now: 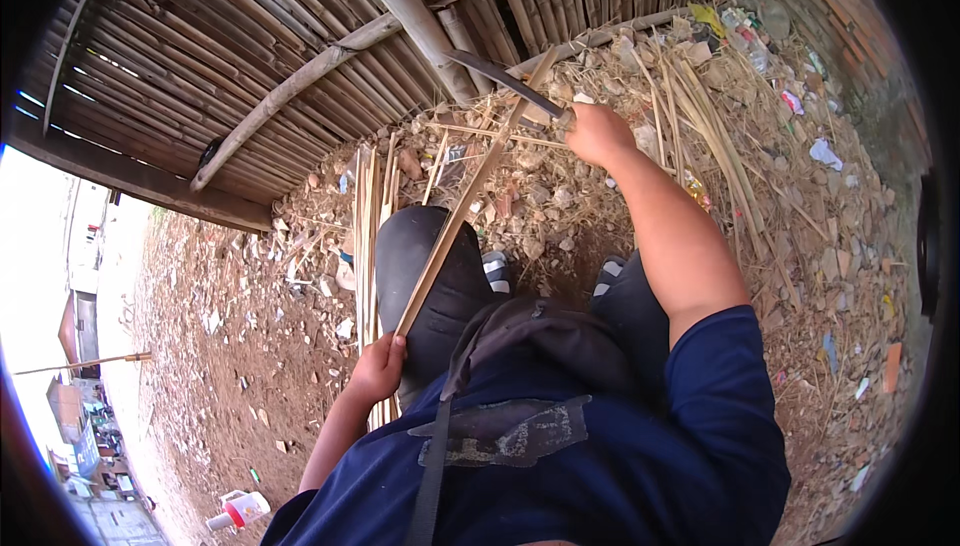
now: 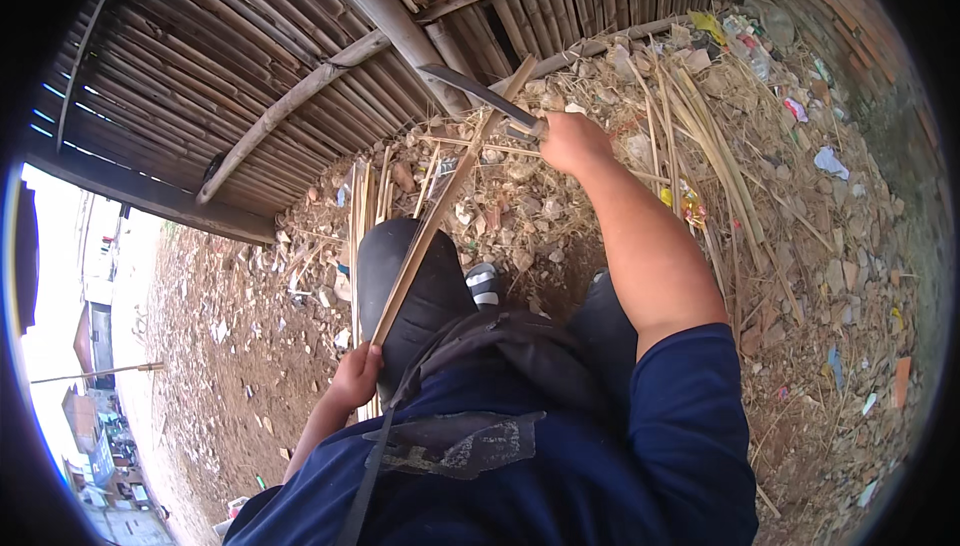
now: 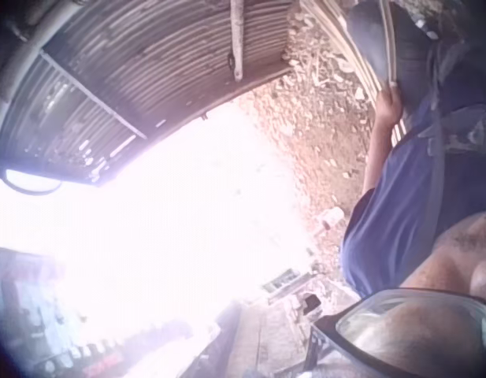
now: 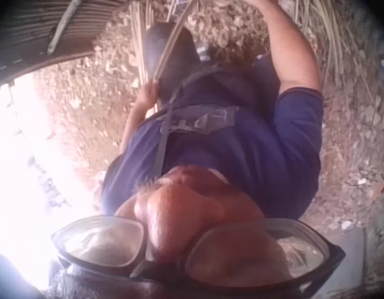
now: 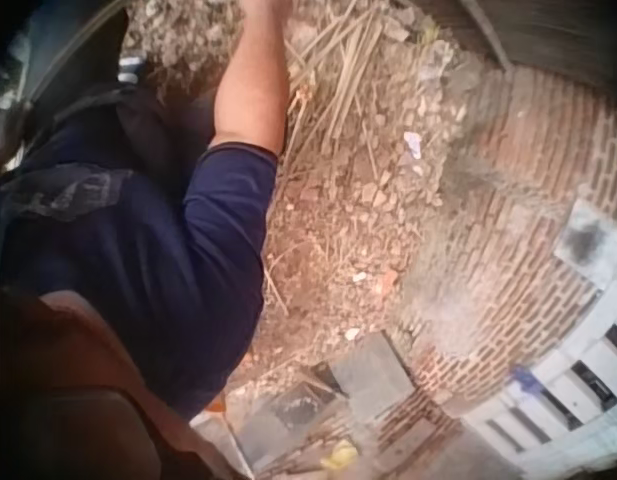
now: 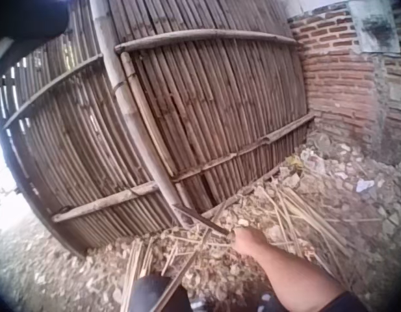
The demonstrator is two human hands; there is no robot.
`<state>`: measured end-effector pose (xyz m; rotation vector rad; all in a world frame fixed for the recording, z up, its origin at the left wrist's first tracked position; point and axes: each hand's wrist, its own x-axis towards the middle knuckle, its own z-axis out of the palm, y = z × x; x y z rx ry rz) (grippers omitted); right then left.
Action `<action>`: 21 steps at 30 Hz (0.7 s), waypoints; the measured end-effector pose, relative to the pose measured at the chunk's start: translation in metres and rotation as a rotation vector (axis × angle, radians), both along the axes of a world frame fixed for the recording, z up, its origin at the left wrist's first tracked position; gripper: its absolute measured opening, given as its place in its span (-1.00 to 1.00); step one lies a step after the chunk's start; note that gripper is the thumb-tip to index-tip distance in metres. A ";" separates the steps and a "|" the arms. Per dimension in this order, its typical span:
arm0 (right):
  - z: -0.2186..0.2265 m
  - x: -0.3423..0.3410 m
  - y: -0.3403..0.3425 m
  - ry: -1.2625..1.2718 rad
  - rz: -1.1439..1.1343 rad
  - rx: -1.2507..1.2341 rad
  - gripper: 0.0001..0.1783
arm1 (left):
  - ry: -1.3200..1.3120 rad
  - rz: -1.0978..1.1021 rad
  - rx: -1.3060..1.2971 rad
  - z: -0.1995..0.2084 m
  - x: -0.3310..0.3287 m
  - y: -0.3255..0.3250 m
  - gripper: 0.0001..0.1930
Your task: The person uses a machete to strip the outer layer and thin down several bamboo strips, holding the strips in their left hand while scraping with the machete in their right hand.
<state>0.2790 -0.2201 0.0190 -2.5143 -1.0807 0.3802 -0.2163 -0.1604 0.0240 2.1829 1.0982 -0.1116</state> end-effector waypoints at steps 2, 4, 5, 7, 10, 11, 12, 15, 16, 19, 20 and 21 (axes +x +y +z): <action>0.007 -0.011 0.003 0.109 0.067 0.012 -0.69 | -0.025 -0.010 0.025 -0.006 -0.003 0.001 -0.58; 0.025 -0.032 0.006 0.133 0.199 -0.007 -0.71 | -0.034 -0.007 0.025 -0.007 -0.002 0.000 -0.59; 0.036 -0.047 0.006 0.105 0.295 -0.030 -0.74 | -0.035 -0.008 0.025 -0.007 -0.003 0.000 -0.59; 0.043 -0.071 0.007 -0.063 0.497 -0.068 -0.78 | -0.032 0.019 0.015 -0.006 -0.004 -0.001 -0.59; 0.044 -0.090 0.001 -0.202 0.642 -0.092 -0.83 | -0.042 0.007 0.043 -0.008 -0.009 -0.002 -0.59; 0.044 -0.092 0.001 -0.245 0.674 -0.083 -0.83 | -0.047 -0.005 0.060 -0.008 -0.012 -0.002 -0.59; 0.044 -0.083 0.000 -0.144 0.627 -0.119 -0.86 | -0.042 -0.013 0.078 -0.009 -0.013 -0.001 -0.59; 0.038 -0.035 0.000 0.099 0.236 -0.207 -0.74 | -0.062 -0.004 0.078 -0.006 -0.008 -0.004 -0.59; 0.030 -0.019 -0.001 0.147 0.118 -0.192 -0.69 | -0.051 -0.003 0.072 -0.006 -0.006 -0.004 -0.59; 0.018 -0.005 -0.014 -0.094 0.050 -0.020 -0.68 | -0.025 0.003 0.049 -0.003 -0.004 0.001 -0.59; 0.017 -0.003 -0.013 -0.031 0.070 -0.057 -0.67 | -0.026 0.005 0.034 -0.002 -0.004 0.001 -0.59; 0.028 -0.011 -0.012 -0.018 0.136 -0.065 -0.69 | -0.023 0.009 0.019 -0.001 -0.004 0.002 -0.59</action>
